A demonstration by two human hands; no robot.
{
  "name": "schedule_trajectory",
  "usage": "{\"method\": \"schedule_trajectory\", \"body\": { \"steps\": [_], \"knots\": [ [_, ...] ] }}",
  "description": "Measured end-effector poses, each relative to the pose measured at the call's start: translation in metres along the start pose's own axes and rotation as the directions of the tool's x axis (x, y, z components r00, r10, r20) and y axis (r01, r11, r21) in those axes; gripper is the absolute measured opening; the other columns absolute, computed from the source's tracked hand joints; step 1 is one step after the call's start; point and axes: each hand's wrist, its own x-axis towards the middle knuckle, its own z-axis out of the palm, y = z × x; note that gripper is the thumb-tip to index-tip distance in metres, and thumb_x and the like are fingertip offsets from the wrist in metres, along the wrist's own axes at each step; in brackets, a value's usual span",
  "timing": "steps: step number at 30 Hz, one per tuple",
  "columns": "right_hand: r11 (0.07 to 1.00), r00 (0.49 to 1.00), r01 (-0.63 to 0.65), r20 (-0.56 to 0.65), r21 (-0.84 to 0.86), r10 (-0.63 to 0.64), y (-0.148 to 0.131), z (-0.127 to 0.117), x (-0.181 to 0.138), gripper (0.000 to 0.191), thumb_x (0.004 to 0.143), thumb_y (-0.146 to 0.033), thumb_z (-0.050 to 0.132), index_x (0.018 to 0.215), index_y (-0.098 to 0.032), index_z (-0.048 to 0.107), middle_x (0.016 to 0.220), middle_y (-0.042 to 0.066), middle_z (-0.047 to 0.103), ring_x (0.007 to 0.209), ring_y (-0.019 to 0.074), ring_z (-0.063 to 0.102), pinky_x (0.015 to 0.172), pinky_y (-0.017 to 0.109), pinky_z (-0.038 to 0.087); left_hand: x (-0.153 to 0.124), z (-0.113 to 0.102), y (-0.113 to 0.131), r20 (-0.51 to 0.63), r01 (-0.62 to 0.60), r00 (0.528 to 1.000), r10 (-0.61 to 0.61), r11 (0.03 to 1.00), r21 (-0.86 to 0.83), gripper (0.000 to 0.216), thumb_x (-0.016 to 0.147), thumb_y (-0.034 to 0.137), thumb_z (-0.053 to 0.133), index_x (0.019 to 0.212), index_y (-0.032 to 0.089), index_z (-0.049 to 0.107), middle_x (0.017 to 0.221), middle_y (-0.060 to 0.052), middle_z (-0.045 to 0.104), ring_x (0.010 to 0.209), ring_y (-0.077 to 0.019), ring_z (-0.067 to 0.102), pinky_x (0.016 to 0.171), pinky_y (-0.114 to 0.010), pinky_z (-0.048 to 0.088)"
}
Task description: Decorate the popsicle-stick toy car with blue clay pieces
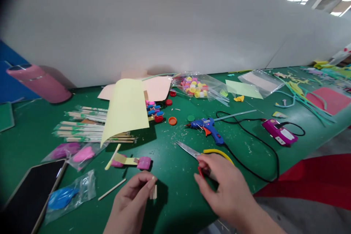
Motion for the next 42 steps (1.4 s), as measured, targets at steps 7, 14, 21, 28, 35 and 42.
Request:
{"method": "schedule_trajectory", "body": {
  "steps": [7,14,21,28,35,42],
  "knots": [
    [0.95,0.98,0.137,0.104,0.281,-0.172,-0.041,0.031,0.01,0.03,0.077,-0.022,0.052,0.106,-0.025,0.044,0.093,0.002,0.057,0.079,0.0133,0.056,0.071,0.025,0.047,0.005,-0.003,-0.008,0.045,0.198,0.98,-0.192,0.946,-0.257,0.014,0.063,0.026,0.067,0.062,0.016,0.058,0.05,0.004,0.05,0.048,-0.0068,0.042,0.05,-0.018,0.034],
    [0.963,0.953,-0.221,-0.245,-0.152,0.18,0.043,0.021,0.051,0.029,0.075,-0.03,0.047,0.1,-0.016,0.049,0.098,0.011,0.054,0.093,0.0247,0.052,0.083,0.038,0.04,0.002,-0.009,0.0,0.058,0.197,0.98,-0.189,0.945,-0.26,0.011,0.069,0.021,0.06,0.062,0.015,0.055,0.052,0.002,0.054,0.05,-0.0086,0.046,0.053,-0.021,0.036],
    [0.908,0.923,-0.376,-0.161,-0.184,0.349,0.099,0.019,0.065,0.041,0.066,-0.028,0.051,0.103,-0.012,0.051,0.09,0.012,0.057,0.078,0.025,0.058,0.068,0.036,0.045,0.003,-0.018,0.0,0.021,0.179,0.984,-0.178,0.962,-0.207,0.013,0.071,0.022,0.058,0.06,0.015,0.057,0.053,0.0,0.056,0.052,-0.0105,0.048,0.055,-0.023,0.038],
    [0.904,0.907,-0.421,-0.032,-0.072,0.42,0.095,-0.003,0.063,0.02,0.072,-0.036,0.049,0.08,-0.019,0.056,0.058,0.002,0.056,0.054,0.0202,0.054,0.052,0.031,0.041,0.007,-0.027,-0.002,-0.021,0.152,0.987,-0.158,0.974,-0.166,0.013,0.073,0.024,0.058,0.064,0.015,0.058,0.055,0.0,0.056,0.055,-0.0109,0.048,0.059,-0.024,0.038],
    [0.452,0.836,-0.543,0.409,0.707,0.366,0.04,-0.02,0.044,0.027,0.078,-0.044,0.047,0.087,-0.02,0.056,0.056,0.003,0.053,0.043,0.0136,0.05,0.037,0.023,0.036,0.013,-0.039,-0.006,-0.012,0.161,0.986,-0.166,0.971,-0.175,0.01,0.071,0.024,0.061,0.066,0.015,0.061,0.053,0.001,0.056,0.055,-0.0095,0.049,0.058,-0.022,0.037],
    [0.568,0.882,-0.463,0.415,0.681,0.221,-0.005,0.01,0.038,0.038,0.077,-0.041,0.053,0.108,-0.019,0.047,0.062,0.001,0.054,0.055,0.0132,0.049,0.051,0.024,0.042,0.014,-0.044,-0.01,-0.004,0.18,0.983,-0.185,0.962,-0.206,0.011,0.072,0.024,0.06,0.066,0.015,0.061,0.053,0.002,0.055,0.052,-0.008,0.046,0.053,-0.021,0.034]
  ]
}}
